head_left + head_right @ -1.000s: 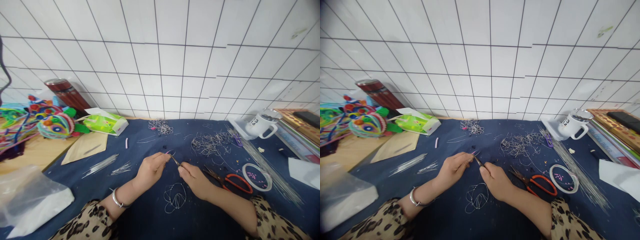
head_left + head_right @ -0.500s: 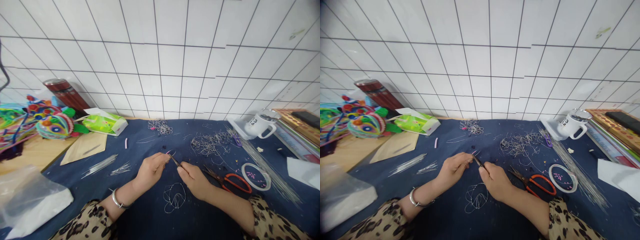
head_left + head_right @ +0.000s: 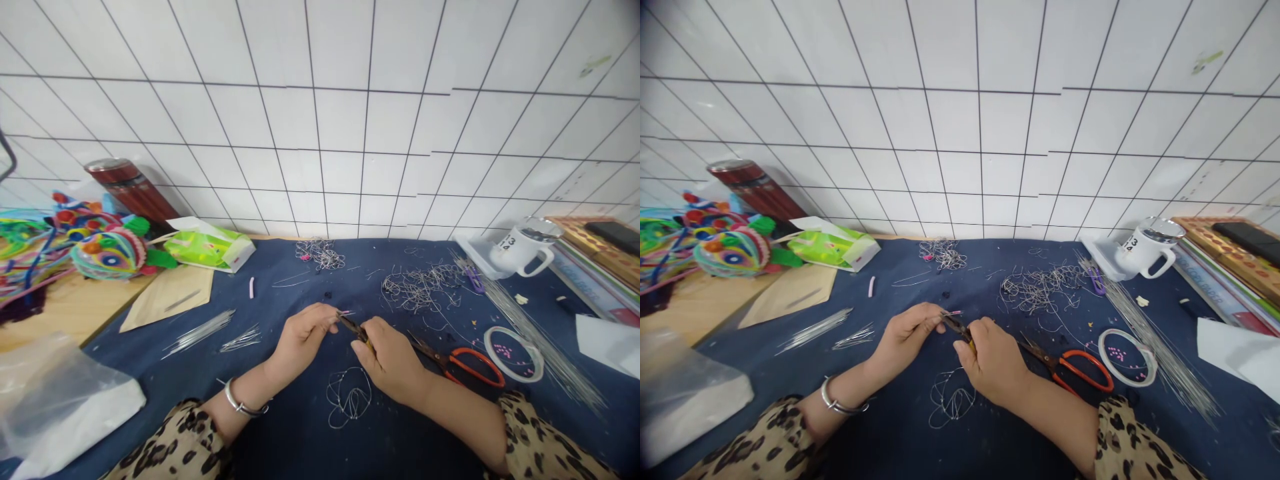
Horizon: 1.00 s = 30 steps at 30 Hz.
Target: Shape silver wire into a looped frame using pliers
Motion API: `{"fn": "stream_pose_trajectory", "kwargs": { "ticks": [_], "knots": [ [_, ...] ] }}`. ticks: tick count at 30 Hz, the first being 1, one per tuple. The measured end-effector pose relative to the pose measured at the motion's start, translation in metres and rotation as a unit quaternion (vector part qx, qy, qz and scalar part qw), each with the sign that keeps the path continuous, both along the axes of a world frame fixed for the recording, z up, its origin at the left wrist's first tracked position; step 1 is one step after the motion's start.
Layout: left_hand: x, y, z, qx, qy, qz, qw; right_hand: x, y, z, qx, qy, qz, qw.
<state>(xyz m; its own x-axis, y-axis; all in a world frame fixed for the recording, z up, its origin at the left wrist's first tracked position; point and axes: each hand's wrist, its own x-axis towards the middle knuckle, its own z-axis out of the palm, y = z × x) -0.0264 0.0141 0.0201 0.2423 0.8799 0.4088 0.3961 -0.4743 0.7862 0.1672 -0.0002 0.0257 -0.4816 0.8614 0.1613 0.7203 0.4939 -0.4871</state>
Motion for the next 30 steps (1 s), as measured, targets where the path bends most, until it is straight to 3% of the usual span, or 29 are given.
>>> {"fn": "stream_pose_trajectory", "kwargs": {
  "ticks": [11, 22, 30],
  "knots": [
    [-0.003, 0.0, -0.005, 0.077, 0.049, -0.001, 0.996, 0.0, -0.002, 0.0, -0.004, 0.02, 0.005, 1.0],
    [-0.013, 0.002, -0.015, 0.222, 0.182, 0.027, 0.957, 0.0, -0.003, 0.001, -0.035, 0.037, 0.004, 0.999],
    [-0.011, 0.0, -0.011, 0.212, 0.175, 0.018, 0.961, -0.001, -0.001, 0.0, -0.034, 0.018, 0.001, 0.999]
  ]
}}
